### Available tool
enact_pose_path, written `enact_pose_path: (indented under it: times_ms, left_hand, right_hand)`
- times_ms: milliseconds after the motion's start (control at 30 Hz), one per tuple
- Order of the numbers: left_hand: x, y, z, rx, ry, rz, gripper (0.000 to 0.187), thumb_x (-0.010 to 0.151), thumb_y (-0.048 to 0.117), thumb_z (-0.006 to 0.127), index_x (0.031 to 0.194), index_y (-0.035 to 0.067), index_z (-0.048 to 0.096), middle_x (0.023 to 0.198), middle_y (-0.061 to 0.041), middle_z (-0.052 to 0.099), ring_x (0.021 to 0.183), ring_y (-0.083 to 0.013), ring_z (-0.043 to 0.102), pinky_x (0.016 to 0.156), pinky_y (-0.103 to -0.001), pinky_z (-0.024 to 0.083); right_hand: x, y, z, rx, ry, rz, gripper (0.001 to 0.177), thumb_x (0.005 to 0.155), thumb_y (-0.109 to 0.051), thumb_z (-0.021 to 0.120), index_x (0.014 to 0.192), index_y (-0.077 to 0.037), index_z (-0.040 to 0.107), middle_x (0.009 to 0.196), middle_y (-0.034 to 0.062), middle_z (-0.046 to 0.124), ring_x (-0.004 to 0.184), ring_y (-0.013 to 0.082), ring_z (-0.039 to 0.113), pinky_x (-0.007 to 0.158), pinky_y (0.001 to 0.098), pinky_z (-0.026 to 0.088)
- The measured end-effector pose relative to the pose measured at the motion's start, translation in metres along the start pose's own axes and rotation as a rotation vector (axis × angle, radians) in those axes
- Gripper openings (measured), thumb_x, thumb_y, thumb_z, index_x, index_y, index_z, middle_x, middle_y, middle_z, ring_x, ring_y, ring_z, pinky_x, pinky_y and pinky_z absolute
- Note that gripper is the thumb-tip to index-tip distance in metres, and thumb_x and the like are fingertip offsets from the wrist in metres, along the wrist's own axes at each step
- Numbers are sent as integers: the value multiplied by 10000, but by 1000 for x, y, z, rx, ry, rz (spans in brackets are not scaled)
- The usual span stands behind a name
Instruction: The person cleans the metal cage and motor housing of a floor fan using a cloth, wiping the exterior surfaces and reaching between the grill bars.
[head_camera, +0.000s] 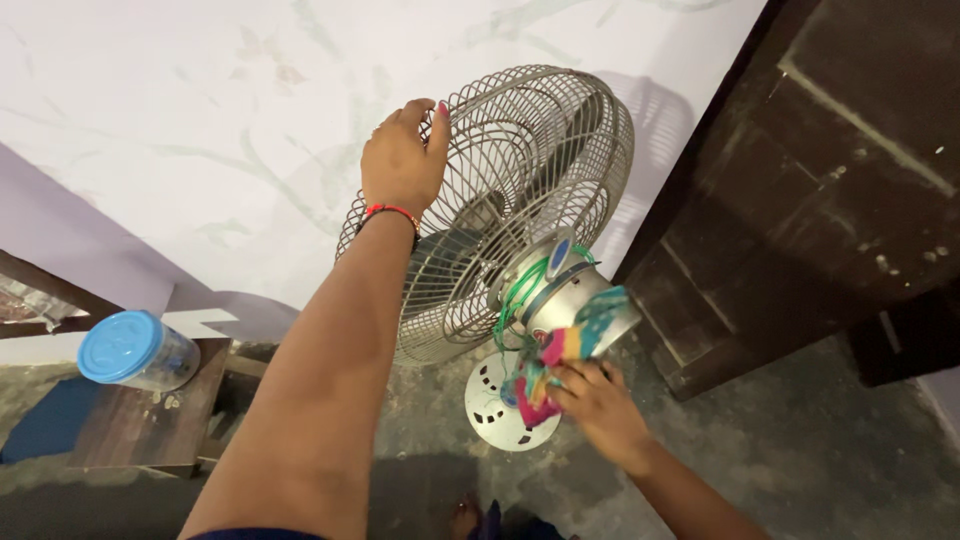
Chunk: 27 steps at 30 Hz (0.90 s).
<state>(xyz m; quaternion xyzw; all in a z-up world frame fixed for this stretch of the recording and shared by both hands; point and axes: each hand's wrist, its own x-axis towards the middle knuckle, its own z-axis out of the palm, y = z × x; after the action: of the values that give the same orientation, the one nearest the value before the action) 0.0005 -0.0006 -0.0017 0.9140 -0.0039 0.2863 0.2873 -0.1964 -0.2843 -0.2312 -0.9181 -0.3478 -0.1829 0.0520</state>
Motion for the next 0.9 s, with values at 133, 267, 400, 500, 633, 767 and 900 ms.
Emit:
enact_pose_path:
  times_ms: [133, 267, 400, 500, 633, 767, 900]
  left_hand:
    - [2, -3, 3, 5, 1, 3, 427, 1021, 458, 509, 1180, 124, 722, 982, -137, 737, 921, -348, 689, 828, -489, 521]
    - [4, -6, 9, 10, 47, 21, 421, 1008, 451, 519, 1169, 122, 727, 991, -141, 744, 932, -358, 693, 834, -493, 526]
    - [4, -7, 13, 9, 51, 34, 421, 1000, 444, 523, 1170, 114, 721, 1023, -147, 743, 945, -364, 688, 842, -491, 524]
    - [4, -8, 13, 18, 58, 46, 421, 1005, 442, 522, 1169, 109, 720, 1038, -148, 743, 960, -366, 684, 854, -491, 522]
    - [4, -6, 13, 26, 43, 36, 421, 1005, 439, 516, 1174, 111, 718, 1037, -149, 741, 971, -366, 683, 865, -493, 519]
    - [4, -5, 12, 13, 36, 19, 422, 1001, 436, 514, 1173, 106, 714, 1020, -150, 743, 962, -366, 684, 860, -494, 518]
    - [3, -8, 13, 10, 50, 34, 420, 1002, 444, 523, 1166, 115, 725, 1041, -159, 743, 970, -373, 682, 867, -486, 521]
  right_hand:
    - [-1, 10, -24, 168, 168, -21, 477, 643, -125, 766, 1110, -166, 684, 1287, 35, 651, 1197, 279, 562, 957, 505, 389]
    - [24, 46, -72, 61, 535, 216, 387, 721, -87, 733, 1105, -138, 728, 1121, 125, 619, 1097, 350, 560, 926, 515, 413]
    - [58, 65, -123, 8, 765, 331, 408, 802, -49, 652, 1194, -145, 719, 1307, 146, 650, 1200, 383, 515, 1082, 528, 437]
    - [74, 79, -129, -21, 774, 305, 361, 848, -5, 641, 1178, -140, 700, 1335, 122, 659, 1253, 368, 550, 1038, 491, 410]
    - [92, 71, -89, 157, 447, 198, 409, 768, -140, 713, 1176, -152, 686, 1276, 92, 591, 1280, 391, 554, 1107, 538, 451]
    - [84, 16, -67, 118, 134, 332, 772, 680, -548, 815, 1301, -128, 629, 1492, 233, 407, 1327, 519, 408, 983, 669, 378]
    - [71, 3, -56, -39, -66, 329, 890, 640, -441, 788, 1477, -237, 564, 1582, 187, 339, 1384, 466, 315, 990, 693, 374]
